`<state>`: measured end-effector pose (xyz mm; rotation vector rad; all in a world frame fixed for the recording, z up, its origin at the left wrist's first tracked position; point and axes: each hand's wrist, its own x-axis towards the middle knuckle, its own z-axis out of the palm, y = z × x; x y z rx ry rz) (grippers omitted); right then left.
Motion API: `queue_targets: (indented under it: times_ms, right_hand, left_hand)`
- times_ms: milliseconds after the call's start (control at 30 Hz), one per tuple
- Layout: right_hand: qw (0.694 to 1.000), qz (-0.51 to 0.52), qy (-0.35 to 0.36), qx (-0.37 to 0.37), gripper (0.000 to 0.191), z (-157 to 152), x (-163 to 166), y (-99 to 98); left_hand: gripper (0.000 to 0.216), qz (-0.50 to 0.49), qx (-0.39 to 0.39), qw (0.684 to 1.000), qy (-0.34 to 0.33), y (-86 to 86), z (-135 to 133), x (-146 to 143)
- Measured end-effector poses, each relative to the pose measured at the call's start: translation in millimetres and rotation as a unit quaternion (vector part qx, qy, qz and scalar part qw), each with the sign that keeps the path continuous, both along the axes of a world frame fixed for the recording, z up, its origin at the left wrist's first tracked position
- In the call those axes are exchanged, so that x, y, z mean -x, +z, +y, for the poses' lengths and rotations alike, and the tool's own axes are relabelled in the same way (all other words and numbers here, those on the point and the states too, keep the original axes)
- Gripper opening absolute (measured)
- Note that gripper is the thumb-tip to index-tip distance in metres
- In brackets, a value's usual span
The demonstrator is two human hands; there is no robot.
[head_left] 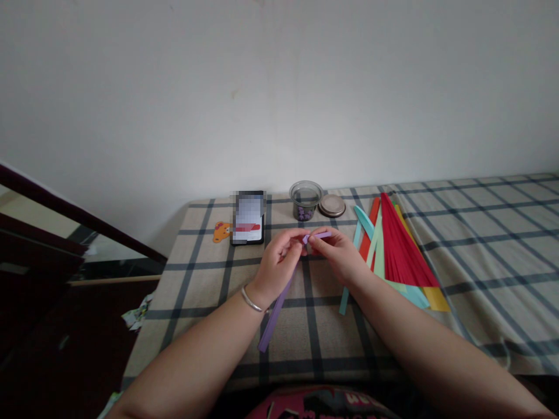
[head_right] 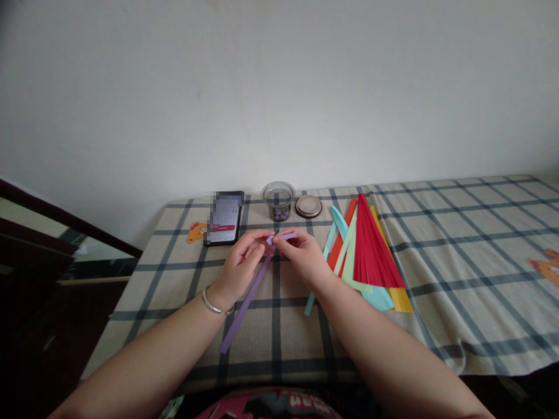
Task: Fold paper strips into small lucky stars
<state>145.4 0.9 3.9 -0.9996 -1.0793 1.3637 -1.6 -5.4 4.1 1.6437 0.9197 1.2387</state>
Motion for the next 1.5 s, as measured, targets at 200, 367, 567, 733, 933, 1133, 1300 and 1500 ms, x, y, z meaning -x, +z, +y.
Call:
queue_targets:
  times_ms: [200,367,567,733,933,1133,1300,1500]
  right_hand:
    - [0.999,-0.043,-0.006,-0.027,0.020,1.0,-2.0,-4.3]
    - [0.999,-0.040,-0.001,-0.025,0.021,0.7,-1.5,-1.7]
    - [1.000,-0.017,0.008,-0.009,0.024,-0.1,-0.7,1.3]
    - [1.000,-0.001,0.014,-0.002,0.026,-0.9,-0.8,2.1]
    - [0.997,0.040,0.057,0.028,0.029,-1.0,-0.2,1.7]
    - [0.996,0.059,0.066,0.023,0.029,-0.4,1.1,2.1]
    - [0.996,0.055,0.073,-0.019,0.029,-0.1,1.6,2.3]
    - [0.997,0.034,0.067,-0.025,0.027,-0.9,0.8,0.6]
  left_hand:
    - [0.023,0.063,-0.062,0.995,0.038,-1.3,0.6,-0.6]
    - [0.022,0.019,-0.009,0.999,0.025,-1.3,1.9,-2.5]
    - [0.020,-0.053,0.067,0.996,-0.004,0.3,2.7,-2.8]
    - [0.020,-0.079,0.087,0.993,-0.013,2.0,2.2,-3.4]
    - [0.022,-0.126,0.143,0.981,-0.042,4.0,2.4,-4.4]
    - [0.026,-0.087,0.121,0.988,-0.050,5.9,1.4,-3.9]
    - [0.030,-0.039,0.069,0.995,-0.062,7.4,0.3,-3.6]
    - [0.031,0.005,0.017,0.998,-0.057,8.9,-1.7,-3.1]
